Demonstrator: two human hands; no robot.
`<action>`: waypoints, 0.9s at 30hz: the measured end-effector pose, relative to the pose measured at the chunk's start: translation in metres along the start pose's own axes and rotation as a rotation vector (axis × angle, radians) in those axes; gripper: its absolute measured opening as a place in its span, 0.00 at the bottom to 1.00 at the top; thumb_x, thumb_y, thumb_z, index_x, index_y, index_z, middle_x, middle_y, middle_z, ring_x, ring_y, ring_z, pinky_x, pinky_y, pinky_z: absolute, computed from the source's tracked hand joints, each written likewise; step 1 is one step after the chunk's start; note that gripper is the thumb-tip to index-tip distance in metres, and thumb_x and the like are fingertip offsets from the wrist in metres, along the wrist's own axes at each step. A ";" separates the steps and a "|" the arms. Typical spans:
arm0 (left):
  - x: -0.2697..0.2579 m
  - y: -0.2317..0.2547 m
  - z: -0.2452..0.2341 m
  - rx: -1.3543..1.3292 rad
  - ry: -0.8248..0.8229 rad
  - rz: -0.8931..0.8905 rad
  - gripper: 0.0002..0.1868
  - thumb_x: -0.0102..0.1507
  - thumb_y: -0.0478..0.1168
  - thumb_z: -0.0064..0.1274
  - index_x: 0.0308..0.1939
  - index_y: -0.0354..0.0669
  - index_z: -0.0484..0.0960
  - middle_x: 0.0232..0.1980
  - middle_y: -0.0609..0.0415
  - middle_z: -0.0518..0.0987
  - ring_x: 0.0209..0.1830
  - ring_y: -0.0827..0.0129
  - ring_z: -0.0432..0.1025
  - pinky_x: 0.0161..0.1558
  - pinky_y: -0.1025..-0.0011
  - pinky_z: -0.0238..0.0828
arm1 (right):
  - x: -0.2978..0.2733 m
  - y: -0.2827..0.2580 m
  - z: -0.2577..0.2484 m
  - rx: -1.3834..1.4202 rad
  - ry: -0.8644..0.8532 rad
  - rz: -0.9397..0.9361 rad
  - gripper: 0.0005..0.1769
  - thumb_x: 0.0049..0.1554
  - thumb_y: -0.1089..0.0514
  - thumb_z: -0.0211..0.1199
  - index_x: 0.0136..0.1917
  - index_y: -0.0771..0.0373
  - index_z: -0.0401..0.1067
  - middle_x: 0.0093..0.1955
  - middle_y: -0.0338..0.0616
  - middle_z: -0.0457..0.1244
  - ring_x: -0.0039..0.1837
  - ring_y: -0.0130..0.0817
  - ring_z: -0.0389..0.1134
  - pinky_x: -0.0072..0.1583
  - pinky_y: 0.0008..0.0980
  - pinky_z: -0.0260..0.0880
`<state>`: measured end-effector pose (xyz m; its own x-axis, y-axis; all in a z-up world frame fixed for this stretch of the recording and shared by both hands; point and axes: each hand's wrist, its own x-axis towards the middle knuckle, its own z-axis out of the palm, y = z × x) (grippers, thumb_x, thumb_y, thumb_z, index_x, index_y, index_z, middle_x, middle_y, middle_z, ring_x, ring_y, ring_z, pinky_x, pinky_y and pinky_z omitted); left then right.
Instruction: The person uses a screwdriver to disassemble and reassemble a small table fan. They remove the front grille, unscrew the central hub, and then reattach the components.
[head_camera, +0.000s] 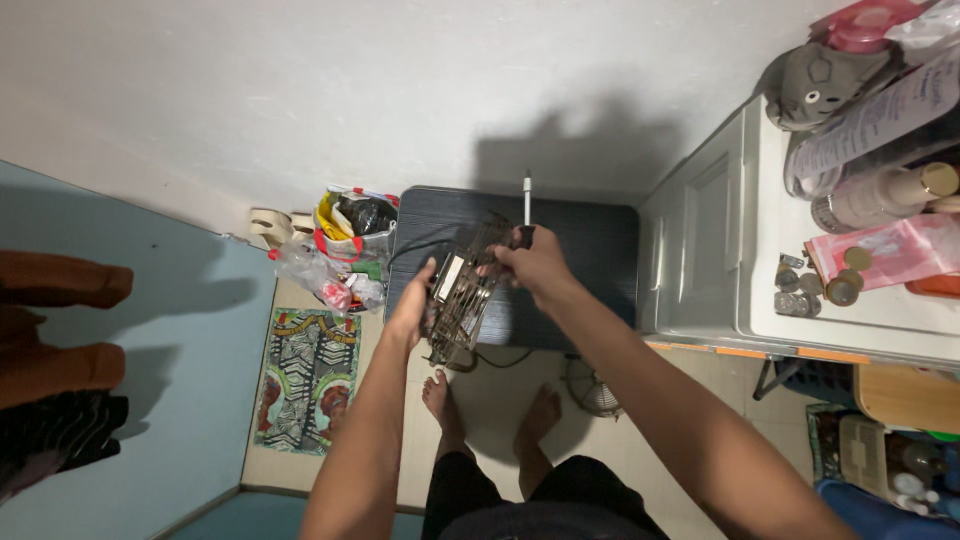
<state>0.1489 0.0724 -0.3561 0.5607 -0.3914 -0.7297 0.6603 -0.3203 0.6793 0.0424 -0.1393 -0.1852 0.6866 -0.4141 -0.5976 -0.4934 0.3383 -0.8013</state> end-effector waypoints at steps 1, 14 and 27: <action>-0.006 0.005 0.005 -0.075 -0.046 -0.029 0.32 0.67 0.71 0.47 0.44 0.46 0.83 0.30 0.57 0.74 0.23 0.71 0.63 0.28 0.69 0.59 | -0.002 0.000 0.000 0.021 -0.012 -0.032 0.03 0.59 0.68 0.58 0.48 0.68 0.67 0.42 0.52 0.71 0.39 0.34 0.77 0.30 0.26 0.62; -0.035 0.064 0.020 -0.237 -0.059 -0.055 0.25 0.62 0.60 0.54 0.45 0.42 0.83 0.37 0.50 0.82 0.33 0.64 0.75 0.41 0.66 0.72 | -0.002 -0.007 -0.001 0.224 -0.010 0.037 0.13 0.58 0.72 0.56 0.48 0.59 0.56 0.49 0.55 0.69 0.43 0.39 0.76 0.31 0.23 0.66; -0.111 0.094 0.072 0.684 0.328 0.459 0.39 0.51 0.65 0.63 0.52 0.36 0.83 0.43 0.39 0.86 0.45 0.51 0.82 0.51 0.58 0.76 | 0.053 0.080 -0.075 0.098 0.219 0.079 0.13 0.57 0.68 0.62 0.50 0.56 0.62 0.44 0.45 0.65 0.46 0.36 0.71 0.40 0.30 0.69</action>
<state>0.1132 0.0237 -0.2055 0.8811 -0.3747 -0.2884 -0.0493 -0.6793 0.7322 -0.0006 -0.1975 -0.2832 0.5102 -0.5529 -0.6588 -0.4799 0.4527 -0.7515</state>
